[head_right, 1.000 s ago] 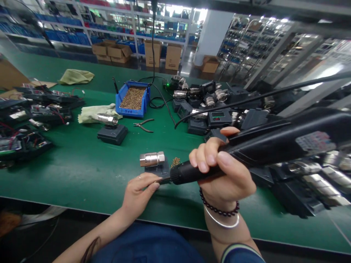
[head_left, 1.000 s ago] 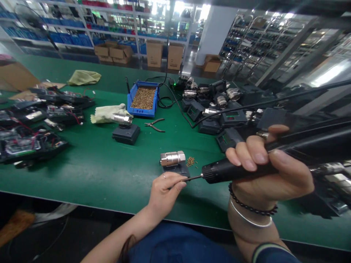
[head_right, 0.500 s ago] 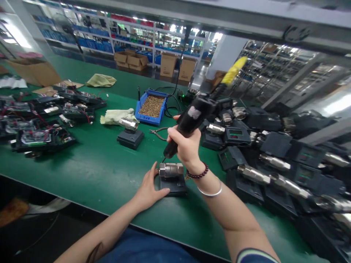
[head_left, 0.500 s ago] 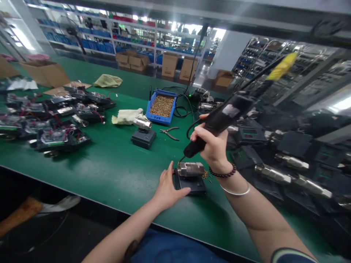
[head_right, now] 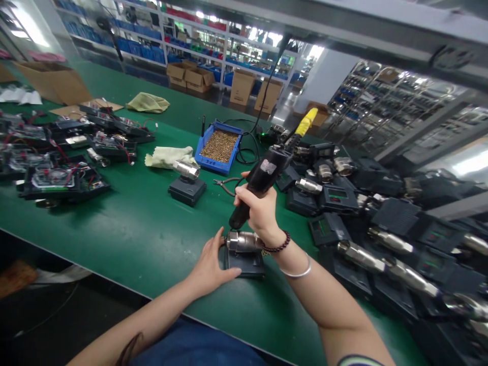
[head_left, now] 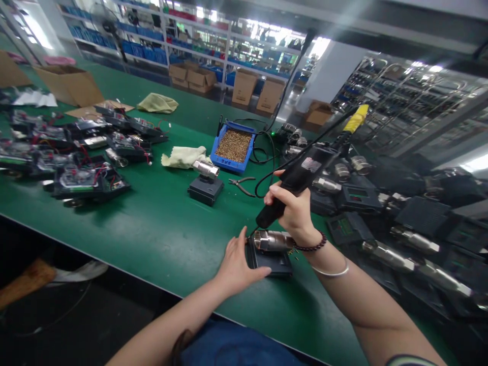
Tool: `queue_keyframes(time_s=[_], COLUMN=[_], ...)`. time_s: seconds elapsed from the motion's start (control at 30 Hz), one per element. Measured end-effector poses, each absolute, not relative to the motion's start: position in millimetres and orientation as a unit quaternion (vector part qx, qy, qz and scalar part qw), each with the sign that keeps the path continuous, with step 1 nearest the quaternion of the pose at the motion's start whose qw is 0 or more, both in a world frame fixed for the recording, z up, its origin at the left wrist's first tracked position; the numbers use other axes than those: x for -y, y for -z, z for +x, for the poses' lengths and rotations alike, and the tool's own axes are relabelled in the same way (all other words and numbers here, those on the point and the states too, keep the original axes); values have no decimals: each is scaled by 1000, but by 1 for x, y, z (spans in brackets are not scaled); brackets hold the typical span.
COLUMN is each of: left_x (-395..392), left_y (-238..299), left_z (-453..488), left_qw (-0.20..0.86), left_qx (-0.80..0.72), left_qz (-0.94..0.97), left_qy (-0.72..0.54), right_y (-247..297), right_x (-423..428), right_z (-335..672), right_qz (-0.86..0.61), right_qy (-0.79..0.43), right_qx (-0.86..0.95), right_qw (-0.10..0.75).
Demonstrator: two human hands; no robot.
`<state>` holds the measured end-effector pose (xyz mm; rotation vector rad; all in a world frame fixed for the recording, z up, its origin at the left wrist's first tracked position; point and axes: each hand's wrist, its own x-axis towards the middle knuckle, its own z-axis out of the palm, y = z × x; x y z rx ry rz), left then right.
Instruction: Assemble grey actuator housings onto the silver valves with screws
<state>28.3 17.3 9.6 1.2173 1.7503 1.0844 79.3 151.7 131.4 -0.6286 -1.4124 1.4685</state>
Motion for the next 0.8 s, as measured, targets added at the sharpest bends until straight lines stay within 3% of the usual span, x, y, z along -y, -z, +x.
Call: queue_keyframes(time_s=[0.2,0.53,0.8], left_x=[-17,-18,-22], left_y=[-12,-13,-11], left_z=[29,29,28], left_qw=[365,357,349], left_qx=[-685,-683,-686], left_qz=[472,458,463], left_qy=[-418,-443,-440], right_y=[-126,-131,-126], right_x=[-152,-167,-166], right_z=[78,72,64], right_qz=[-240,-187,-147], right_qy=[-609,-702,-717], right_qx=[605,630,637], right_qw=[453,274,242])
